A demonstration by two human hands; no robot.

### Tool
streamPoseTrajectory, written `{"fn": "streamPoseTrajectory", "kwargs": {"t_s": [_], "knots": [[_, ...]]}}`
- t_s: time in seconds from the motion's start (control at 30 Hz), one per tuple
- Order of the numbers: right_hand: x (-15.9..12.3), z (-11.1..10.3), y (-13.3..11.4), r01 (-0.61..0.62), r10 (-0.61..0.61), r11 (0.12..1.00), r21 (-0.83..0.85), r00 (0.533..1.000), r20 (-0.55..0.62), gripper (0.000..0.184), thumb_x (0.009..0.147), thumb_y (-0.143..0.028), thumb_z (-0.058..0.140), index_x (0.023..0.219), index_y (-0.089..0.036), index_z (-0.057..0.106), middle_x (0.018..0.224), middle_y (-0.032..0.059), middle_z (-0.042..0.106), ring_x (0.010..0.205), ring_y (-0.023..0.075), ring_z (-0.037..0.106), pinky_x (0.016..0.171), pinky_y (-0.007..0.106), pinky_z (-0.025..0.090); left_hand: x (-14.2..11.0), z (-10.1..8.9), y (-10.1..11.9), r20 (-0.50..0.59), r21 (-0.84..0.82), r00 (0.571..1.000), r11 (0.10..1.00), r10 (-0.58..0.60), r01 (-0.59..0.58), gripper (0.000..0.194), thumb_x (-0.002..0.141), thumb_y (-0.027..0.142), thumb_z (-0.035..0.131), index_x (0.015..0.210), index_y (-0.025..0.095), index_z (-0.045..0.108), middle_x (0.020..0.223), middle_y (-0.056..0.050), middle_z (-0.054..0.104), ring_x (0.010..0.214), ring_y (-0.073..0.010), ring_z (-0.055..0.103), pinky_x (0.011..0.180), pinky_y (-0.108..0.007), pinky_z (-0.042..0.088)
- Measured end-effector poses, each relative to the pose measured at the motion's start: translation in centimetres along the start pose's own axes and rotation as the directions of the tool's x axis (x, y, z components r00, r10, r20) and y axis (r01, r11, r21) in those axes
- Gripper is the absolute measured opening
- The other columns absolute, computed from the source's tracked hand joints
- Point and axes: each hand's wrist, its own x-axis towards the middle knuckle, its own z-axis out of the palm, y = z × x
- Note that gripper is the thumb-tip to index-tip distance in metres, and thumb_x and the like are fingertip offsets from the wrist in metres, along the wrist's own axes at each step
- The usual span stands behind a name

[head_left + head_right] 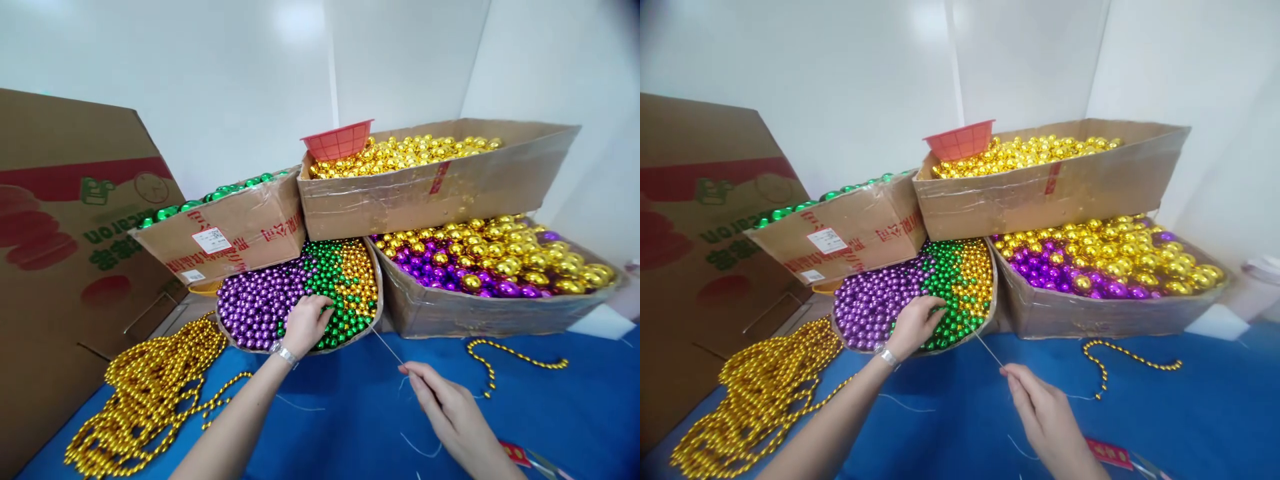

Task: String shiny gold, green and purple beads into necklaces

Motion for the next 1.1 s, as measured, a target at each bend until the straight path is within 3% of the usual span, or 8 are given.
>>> {"fn": "streamPoseTrajectory", "kwargs": {"t_s": [0.07, 0.13, 0.2, 0.3, 0.63, 0.8, 0.87, 1.1], "knots": [[0.0, 0.2, 0.1, 0.067, -0.068, 0.997, -0.023, 0.997, -0.031, 0.022, 0.094, -0.027, 0.039, 0.107, -0.024, 0.056, 0.095, 0.0034, 0.068, 0.084, 0.0143, 0.066, 0.072, 0.021, 0.053, -0.6, -0.1, 1.1, 0.057, -0.394, 0.993, 0.912, -0.103, 0.117, 0.022, 0.086, 0.035, 0.049, 0.098, 0.020, 0.060, 0.090, -0.006, 0.063, 0.074, -0.0164, 0.056, 0.065, -0.027, 0.043], [0.0, 0.4, 0.0, 0.116, -0.118, 0.992, -0.047, 0.991, -0.060, 0.022, 0.094, -0.024, 0.040, 0.108, -0.024, 0.056, 0.099, 0.0039, 0.068, 0.089, 0.0150, 0.066, 0.077, 0.022, 0.052, -1.4, 0.1, 2.2, 0.196, -0.776, 0.964, 0.572, -0.181, 0.265, 0.024, 0.085, 0.036, 0.052, 0.100, 0.019, 0.058, 0.091, -0.006, 0.062, 0.069, -0.0123, 0.056, 0.061, -0.024, 0.044], [0.1, 0.4, -0.1, 0.142, -0.147, 0.987, -0.071, 0.986, -0.072, 0.021, 0.093, -0.022, 0.040, 0.108, -0.023, 0.056, 0.099, 0.0036, 0.068, 0.088, 0.0150, 0.066, 0.077, 0.023, 0.053, -2.2, 0.6, 3.2, 0.303, -0.899, 0.935, 0.269, -0.186, 0.345, 0.022, 0.084, 0.033, 0.056, 0.099, 0.018, 0.060, 0.093, -0.006, 0.061, 0.070, -0.0105, 0.057, 0.062, -0.023, 0.044], [0.3, 0.5, 0.0, 0.150, -0.158, 0.984, -0.092, 0.984, -0.082, 0.021, 0.093, -0.021, 0.041, 0.108, -0.023, 0.056, 0.097, 0.0030, 0.068, 0.086, 0.0145, 0.067, 0.076, 0.023, 0.053, -3.0, 1.3, 4.0, 0.348, -0.917, 0.916, 0.132, -0.197, 0.377, 0.020, 0.083, 0.027, 0.058, 0.099, 0.015, 0.062, 0.090, -0.007, 0.062, 0.072, -0.0106, 0.058, 0.064, -0.023, 0.046], [0.0, 0.7, 1.2, 0.103, -0.108, 0.979, -0.176, 0.994, -0.024, 0.023, 0.094, -0.023, 0.040, 0.108, -0.022, 0.058, 0.099, 0.0041, 0.068, 0.084, 0.0153, 0.067, 0.079, 0.025, 0.053, -3.3, 2.1, 4.4, 0.301, -0.918, 0.919, 0.183, -0.255, 0.352, 0.024, 0.077, 0.024, 0.067, 0.098, 0.014, 0.065, 0.080, -0.005, 0.065, 0.074, -0.0142, 0.063, 0.071, -0.028, 0.050], [0.1, 0.7, 1.8, 0.080, -0.086, 0.950, -0.301, 0.996, -0.008, 0.027, 0.094, -0.022, 0.036, 0.109, -0.022, 0.059, 0.092, 0.0063, 0.068, 0.081, 0.0171, 0.067, 0.074, 0.026, 0.053, -3.0, 2.3, 5.1, 0.131, -0.819, 0.969, 0.528, -0.208, 0.224, 0.022, 0.074, 0.024, 0.069, 0.095, 0.017, 0.067, 0.092, -0.004, 0.064, 0.081, -0.0122, 0.059, 0.074, -0.023, 0.047], [0.3, 0.8, 1.9, 0.046, -0.048, 0.961, -0.273, 0.999, 0.000, 0.027, 0.094, -0.022, 0.034, 0.108, -0.022, 0.058, 0.092, 0.0063, 0.067, 0.081, 0.0168, 0.066, 0.074, 0.026, 0.053, -2.8, 2.5, 5.9, 0.112, -0.775, 0.980, 0.603, -0.163, 0.189, 0.026, 0.072, 0.024, 0.071, 0.097, 0.018, 0.065, 0.096, -0.003, 0.064, 0.084, -0.0122, 0.058, 0.074, -0.022, 0.046], [0.1, -0.2, 2.7, -0.003, 0.003, 1.000, -0.010, 0.998, -0.059, 0.021, 0.095, -0.021, 0.033, 0.108, -0.023, 0.050, 0.086, 0.0016, 0.064, 0.075, 0.0114, 0.063, 0.067, 0.019, 0.050, 0.2, 3.3, 9.9, 0.219, -0.814, 0.974, 0.561, 0.055, 0.151, 0.030, 0.080, 0.030, 0.062, 0.107, 0.018, 0.059, 0.104, -0.008, 0.063, 0.091, -0.0168, 0.059, 0.079, -0.029, 0.049]]}}
